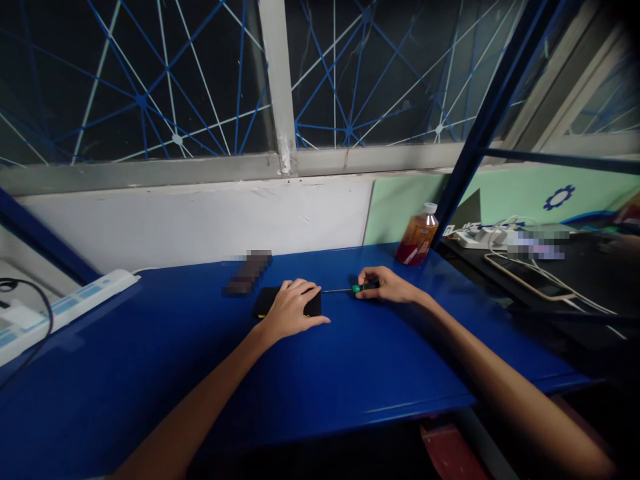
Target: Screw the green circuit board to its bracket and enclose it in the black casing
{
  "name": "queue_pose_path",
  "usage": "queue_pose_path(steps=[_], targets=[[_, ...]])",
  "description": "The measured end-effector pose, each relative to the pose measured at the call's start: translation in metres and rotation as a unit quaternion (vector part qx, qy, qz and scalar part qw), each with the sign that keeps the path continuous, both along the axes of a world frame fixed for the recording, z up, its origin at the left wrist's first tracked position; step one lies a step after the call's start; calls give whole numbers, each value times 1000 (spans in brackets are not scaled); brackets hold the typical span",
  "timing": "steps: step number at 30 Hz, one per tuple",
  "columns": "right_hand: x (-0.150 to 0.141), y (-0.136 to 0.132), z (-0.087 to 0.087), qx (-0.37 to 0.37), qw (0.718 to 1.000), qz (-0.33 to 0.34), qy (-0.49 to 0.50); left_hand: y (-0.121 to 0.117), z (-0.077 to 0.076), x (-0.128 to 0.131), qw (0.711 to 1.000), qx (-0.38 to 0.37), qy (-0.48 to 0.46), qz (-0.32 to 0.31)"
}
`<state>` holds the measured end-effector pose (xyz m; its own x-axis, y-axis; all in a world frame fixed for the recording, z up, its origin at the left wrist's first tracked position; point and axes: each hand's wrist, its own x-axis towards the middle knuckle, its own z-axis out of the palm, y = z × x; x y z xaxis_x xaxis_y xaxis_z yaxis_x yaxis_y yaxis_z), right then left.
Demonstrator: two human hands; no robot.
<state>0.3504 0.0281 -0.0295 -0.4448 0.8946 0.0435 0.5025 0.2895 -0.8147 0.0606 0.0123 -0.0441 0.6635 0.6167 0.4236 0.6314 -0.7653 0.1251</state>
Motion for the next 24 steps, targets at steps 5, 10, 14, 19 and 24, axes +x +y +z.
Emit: queue_pose_path(steps=[5,10,14,19,24], targets=[[-2,-2,1,-17,1000,7,-12,0,0,0,1000,-1,-1,-2],[-7,-3,1,29,999,2,-41,0,0,0,1000,3,0,-3],[-7,-2,1,30,1000,-7,-6,1,-1,0,1000,4,-2,-4],[-4,0,0,-52,998,-11,41,1,-1,0,1000,4,0,-4],[-2,0,2,12,999,-3,-47,1,0,0,1000,7,2,-4]])
